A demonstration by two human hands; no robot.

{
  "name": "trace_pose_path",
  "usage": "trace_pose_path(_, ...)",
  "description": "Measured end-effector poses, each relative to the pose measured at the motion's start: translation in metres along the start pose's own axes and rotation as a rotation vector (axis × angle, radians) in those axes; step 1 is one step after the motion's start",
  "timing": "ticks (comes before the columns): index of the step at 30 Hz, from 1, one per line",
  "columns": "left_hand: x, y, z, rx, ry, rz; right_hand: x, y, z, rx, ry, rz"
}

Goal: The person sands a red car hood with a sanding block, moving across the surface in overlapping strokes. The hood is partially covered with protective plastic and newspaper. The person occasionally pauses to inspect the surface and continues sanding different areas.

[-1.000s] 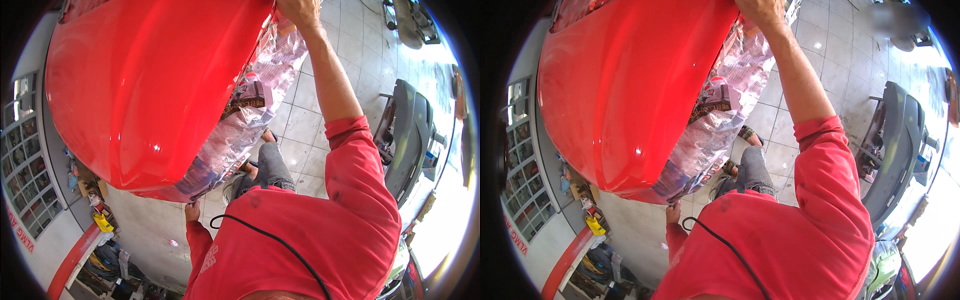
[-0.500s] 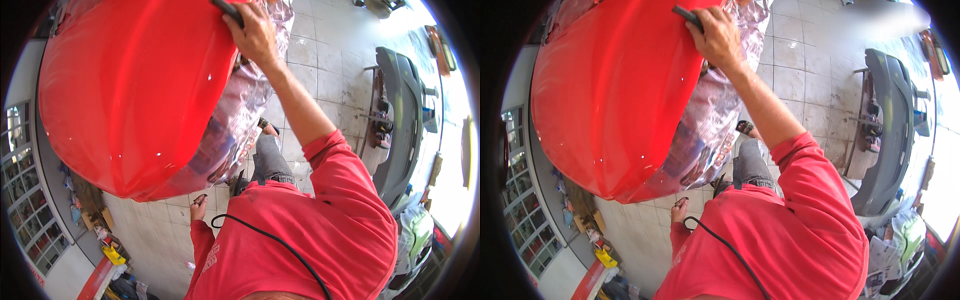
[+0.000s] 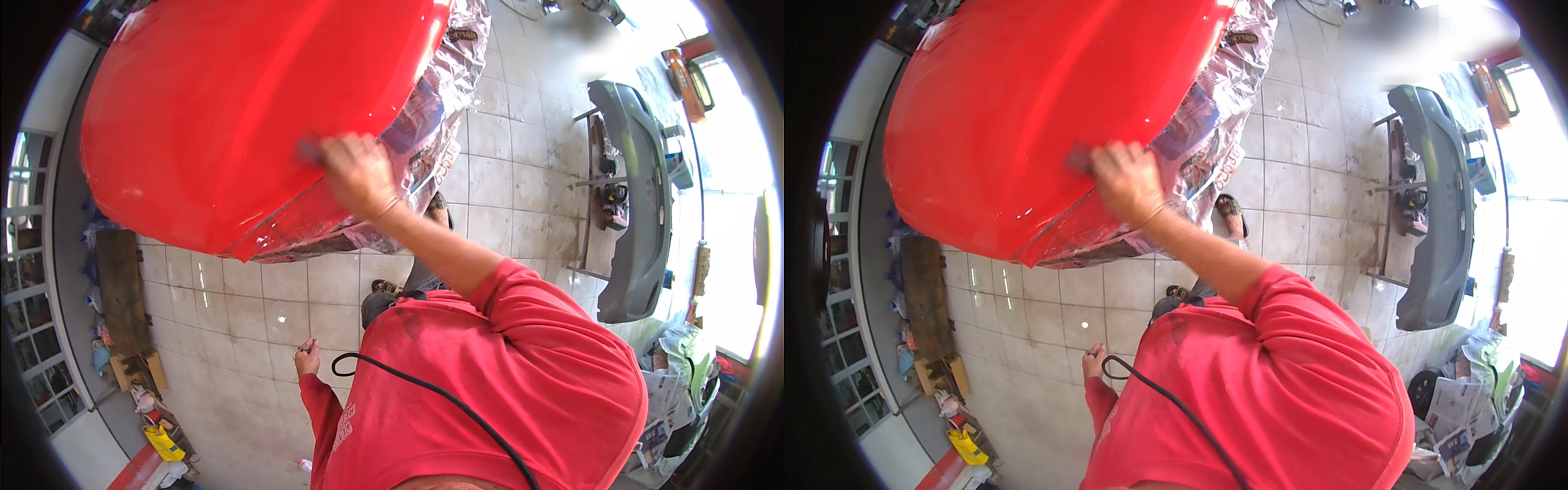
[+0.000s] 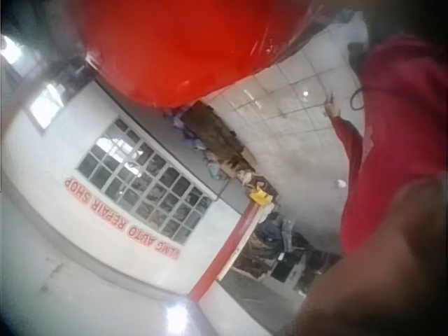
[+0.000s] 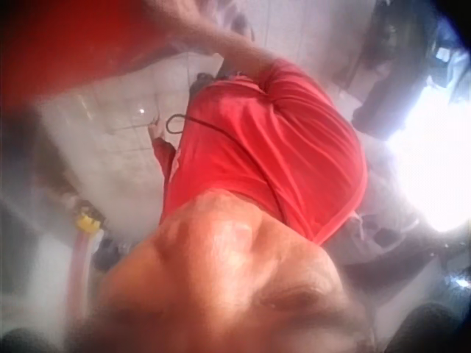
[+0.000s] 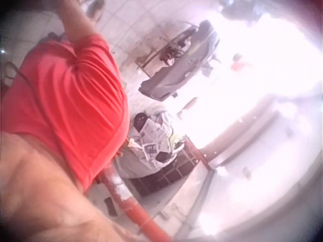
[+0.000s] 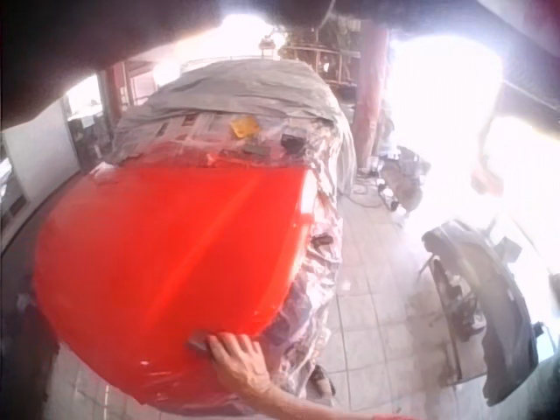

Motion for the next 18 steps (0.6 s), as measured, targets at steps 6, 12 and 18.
trace_pose_path(6,0.003,0.008,-0.016,0.004,0.094,-0.002,0.092,0.088,-0.192,-0.249,-0.387,-0.630)
trace_pose_path(12,0.001,0.089,-0.116,0.046,0.069,-0.221,0.008,0.039,-0.170,-0.225,-0.347,-0.529)
trace_pose_path(18,0.041,0.054,-0.117,-0.184,-0.054,-0.394,-0.039,0.008,-0.052,-0.084,-0.290,-0.408)
Point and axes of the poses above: each hand's wrist, its own x-axis away from the middle knuckle, its own y-axis out of the palm, z = x × y, the point moved 9 cm from there along -x, towards the middle knuckle, and after that the axes turned 13 degrees about z, right-handed, at the moved point
